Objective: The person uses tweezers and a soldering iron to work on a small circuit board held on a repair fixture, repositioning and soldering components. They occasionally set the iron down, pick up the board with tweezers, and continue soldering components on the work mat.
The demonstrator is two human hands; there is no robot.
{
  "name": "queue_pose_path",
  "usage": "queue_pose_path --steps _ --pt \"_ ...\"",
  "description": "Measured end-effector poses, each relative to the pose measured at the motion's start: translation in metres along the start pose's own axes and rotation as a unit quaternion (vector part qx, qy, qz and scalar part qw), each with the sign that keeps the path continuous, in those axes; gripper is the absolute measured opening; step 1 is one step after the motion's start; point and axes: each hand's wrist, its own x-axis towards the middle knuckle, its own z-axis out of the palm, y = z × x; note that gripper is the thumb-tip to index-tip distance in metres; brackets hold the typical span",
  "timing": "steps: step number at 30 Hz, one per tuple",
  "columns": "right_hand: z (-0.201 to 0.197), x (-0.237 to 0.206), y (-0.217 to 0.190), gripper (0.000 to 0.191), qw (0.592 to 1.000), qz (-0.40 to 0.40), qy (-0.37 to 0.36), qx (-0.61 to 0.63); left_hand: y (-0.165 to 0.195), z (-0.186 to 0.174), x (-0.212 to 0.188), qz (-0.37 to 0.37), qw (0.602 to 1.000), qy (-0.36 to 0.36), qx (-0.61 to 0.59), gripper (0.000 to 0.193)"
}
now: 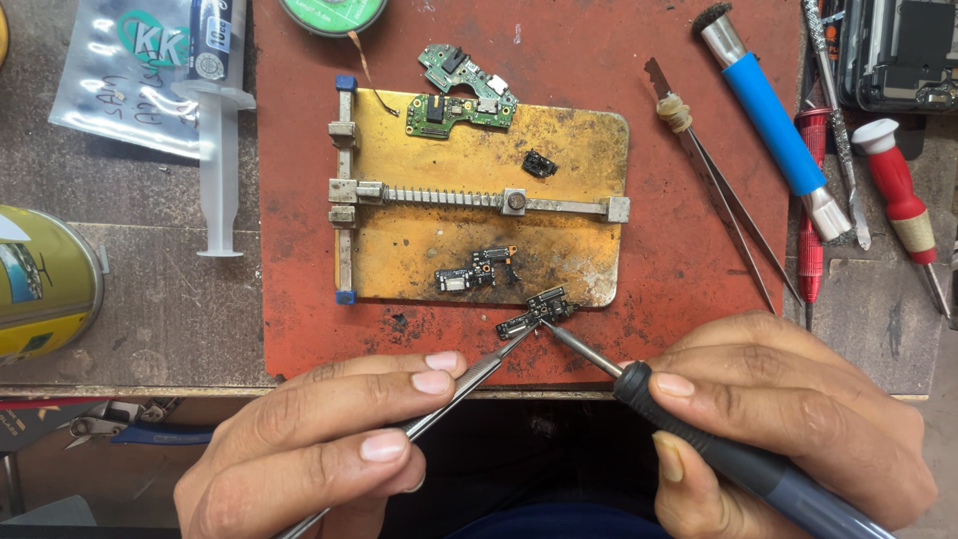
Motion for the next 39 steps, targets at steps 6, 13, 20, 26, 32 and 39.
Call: queue_pose_path --steps 6,13,20,26,32,39 --pt "0.003 0.0 0.001 0.028 1.0 -0.002 0.017 0.002 -0.001 -0.002 0.0 0.005 1.0 -0.009 0.001 0.041" --pt "0.002 -0.001 -0.002 0.026 1.0 0.013 0.014 -0.002 0.0 -0.004 0.001 0.002 1.0 -0.023 0.005 0.044" --pt "0.003 -0.001 -0.002 0.026 1.0 0.007 0.017 0.002 -0.002 -0.007 0.003 0.006 0.999 -0.032 -0.002 0.046" --pt "0.001 0.0 -0.003 0.027 1.0 0.01 0.005 0.0 -0.001 0.0 0.0 0.003 1.0 0.0 -0.004 0.044" --pt "0.0 -0.001 -0.003 0.028 1.0 0.016 0.001 0.002 -0.001 -0.001 0.002 0.009 1.0 -0.006 -0.002 0.041" --pt "0.001 -0.001 -0.001 0.028 1.0 0.004 0.007 0.002 -0.001 0.002 0.001 0.008 1.0 0.009 0.002 0.039"
